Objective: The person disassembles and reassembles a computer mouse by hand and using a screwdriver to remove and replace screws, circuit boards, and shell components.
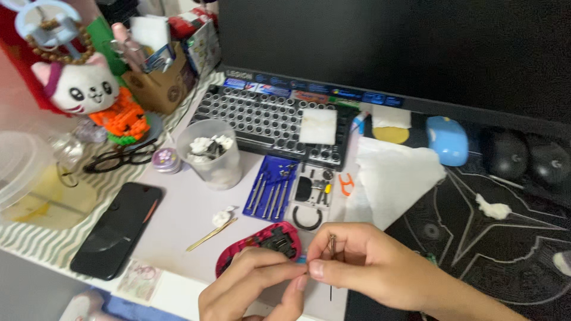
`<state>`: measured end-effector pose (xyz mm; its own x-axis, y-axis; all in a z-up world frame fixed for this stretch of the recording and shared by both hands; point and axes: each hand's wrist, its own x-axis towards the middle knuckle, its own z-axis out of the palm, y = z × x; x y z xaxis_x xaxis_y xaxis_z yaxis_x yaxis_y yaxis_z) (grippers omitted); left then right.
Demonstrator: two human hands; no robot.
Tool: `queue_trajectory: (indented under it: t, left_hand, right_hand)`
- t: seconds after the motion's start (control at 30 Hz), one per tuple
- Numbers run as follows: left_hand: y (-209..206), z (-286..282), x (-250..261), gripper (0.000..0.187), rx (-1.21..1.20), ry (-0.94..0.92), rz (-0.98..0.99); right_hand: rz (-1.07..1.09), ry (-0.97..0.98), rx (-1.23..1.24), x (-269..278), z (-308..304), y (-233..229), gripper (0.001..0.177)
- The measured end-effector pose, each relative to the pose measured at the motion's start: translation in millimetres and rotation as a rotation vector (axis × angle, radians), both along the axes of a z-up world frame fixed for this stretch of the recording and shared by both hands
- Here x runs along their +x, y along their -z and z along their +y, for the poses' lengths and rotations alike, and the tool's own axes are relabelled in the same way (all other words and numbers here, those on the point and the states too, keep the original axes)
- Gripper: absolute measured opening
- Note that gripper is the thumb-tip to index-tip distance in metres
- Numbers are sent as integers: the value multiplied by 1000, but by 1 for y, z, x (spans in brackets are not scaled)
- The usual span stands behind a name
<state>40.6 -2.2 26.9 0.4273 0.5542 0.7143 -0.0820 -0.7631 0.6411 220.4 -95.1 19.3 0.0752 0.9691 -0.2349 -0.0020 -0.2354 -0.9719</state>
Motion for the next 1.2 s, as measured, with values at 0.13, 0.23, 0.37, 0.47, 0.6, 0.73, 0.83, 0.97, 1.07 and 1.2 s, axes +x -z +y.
queue_trajectory:
  t: [0.13,0.23,0.37,0.47,0.6,0.73,0.83,0.97,1.07,1.2]
  left_hand:
    - [3,-14,-3,6,-98,-74,128]
    - [8,-16,-5,8,-146,-91,150]
    - [15,-11,-9,5,-70,48,174]
    - [21,-8,-12,7,-21,180,189]
    - [10,-17,-11,8,-28,243,153]
    - [-1,-23,-16,15,-9,247,139]
    - [-8,-26,-21,14,-61,190,167]
    - [-8,-20,-25,16,-52,291,170]
    - [-5,-17,-26,14,-37,326,161]
    - [-5,-15,-26,10,-43,364,142]
  right_hand:
    - [-65,109,-171,3,-23,-31,13]
    - [-321,-16,-316,17,-43,-44,31]
    - [-229,245,-110,29,-69,-31,33]
    - [-310,478,80,12,-80,-29,27]
    - [-494,366,559,-17,-71,-42,29]
    - [-499,328,551,-29,-67,-36,25]
    - [-517,289,589,-32,-61,-31,23]
    - [-455,312,632,-36,-58,-28,27]
    - [-455,313,650,-38,-56,-30,26]
    - [-492,303,621,-39,-55,-32,28]
